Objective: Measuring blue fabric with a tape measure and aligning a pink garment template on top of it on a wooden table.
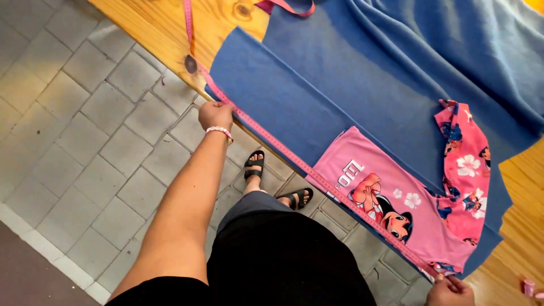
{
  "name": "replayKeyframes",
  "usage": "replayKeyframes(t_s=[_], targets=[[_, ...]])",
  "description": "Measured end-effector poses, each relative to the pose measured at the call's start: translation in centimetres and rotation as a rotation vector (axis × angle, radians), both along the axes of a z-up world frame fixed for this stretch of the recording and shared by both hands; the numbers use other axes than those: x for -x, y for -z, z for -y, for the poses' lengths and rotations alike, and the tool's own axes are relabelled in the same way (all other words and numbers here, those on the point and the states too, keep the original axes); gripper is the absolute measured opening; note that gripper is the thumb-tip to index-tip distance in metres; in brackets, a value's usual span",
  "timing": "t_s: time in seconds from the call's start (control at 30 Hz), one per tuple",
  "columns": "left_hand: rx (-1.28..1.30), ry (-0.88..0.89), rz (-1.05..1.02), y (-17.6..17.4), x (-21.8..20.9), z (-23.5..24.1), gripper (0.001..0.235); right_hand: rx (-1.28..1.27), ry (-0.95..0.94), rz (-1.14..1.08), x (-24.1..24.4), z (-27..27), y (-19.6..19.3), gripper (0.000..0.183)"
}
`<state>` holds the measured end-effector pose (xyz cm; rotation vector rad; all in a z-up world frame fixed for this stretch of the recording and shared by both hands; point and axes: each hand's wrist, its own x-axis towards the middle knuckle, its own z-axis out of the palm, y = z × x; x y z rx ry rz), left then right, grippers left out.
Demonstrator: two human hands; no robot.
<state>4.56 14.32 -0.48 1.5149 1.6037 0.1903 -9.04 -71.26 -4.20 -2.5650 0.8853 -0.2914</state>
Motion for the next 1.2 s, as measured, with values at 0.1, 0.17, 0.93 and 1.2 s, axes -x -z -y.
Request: replayKeyframes(t_s=[0.1,0.17,0.93,1.2], targets=[[-0.010,-0.001,-0.010,-1.3,0.3,-0.5,0.024,0.033,0.005,0.031,-0.3,2.3,3.0,0.022],[0.005,-0.001,-0.017,-2.3,0.2,-0.5,0.023,0.036,-0.004,0.098,-0.3,3.8,4.6,0.022],[0.007,-0.046,0.086,-3.6,0.0,-2.1,0.015,0.010,0.015,-0.110,0.0,-2.8,-3.6,0.021],[0.008,-0.025,0.032,-3.1,-0.3,-2.8,0.015,0.043,0.023,-0.127,-0.4,-1.6,-2.4,0.016]])
